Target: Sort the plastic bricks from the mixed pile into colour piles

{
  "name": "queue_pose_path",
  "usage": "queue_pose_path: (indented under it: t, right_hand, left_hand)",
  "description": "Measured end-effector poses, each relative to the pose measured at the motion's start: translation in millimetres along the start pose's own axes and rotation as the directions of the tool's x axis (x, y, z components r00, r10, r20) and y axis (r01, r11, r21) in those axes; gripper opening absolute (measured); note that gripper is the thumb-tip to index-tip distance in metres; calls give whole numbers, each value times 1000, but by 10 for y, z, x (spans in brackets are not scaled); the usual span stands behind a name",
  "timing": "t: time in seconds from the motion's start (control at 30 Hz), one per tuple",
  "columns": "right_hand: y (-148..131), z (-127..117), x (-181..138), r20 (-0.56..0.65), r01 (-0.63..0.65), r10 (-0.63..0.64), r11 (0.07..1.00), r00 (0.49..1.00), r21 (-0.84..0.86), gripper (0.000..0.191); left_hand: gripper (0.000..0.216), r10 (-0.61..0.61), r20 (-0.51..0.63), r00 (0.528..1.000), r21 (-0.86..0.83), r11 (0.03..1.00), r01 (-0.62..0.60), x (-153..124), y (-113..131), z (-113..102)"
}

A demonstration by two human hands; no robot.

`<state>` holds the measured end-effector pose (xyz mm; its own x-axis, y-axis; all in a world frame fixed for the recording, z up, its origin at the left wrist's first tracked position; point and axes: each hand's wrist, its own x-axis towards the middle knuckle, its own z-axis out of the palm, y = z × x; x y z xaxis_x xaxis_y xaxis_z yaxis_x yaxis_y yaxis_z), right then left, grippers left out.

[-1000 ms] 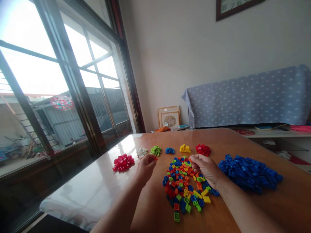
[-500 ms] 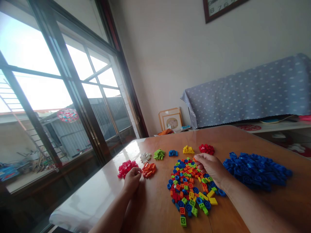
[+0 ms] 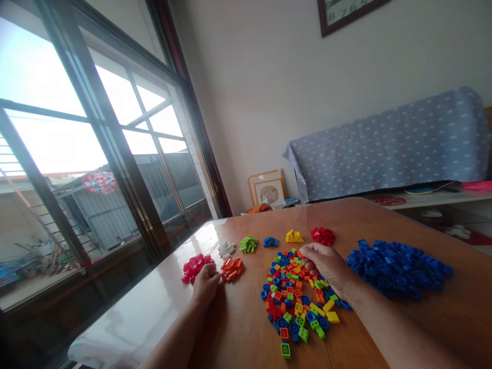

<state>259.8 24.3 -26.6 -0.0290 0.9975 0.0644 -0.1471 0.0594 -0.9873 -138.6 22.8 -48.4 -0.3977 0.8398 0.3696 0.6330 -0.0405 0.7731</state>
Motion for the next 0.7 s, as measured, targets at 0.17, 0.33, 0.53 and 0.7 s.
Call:
queue_pose_path:
  t: [0.17,0.33,0.53,0.7]
  right_hand:
    - [2,-6,14,17,-12,12,1000,1000,-6,32]
    - [-16,14,-17,37,-5,5,1000,999,-5,32]
    - [-2,1,-4,47,-13,15,1000,999,-24,31]
    - [-7,28,-23,126,-35,36,999,991,-12,29]
  left_hand:
    - [31,26,-23,999,-14,1000,-26,61,-11,31]
    - [31,37,-16,999,4,999,-37,85,-32,49]
    - [29,20,-28,999,115,993,-17,57,-39,35]
    - [28,74,-60,996,164,984,-63,-15,118,22]
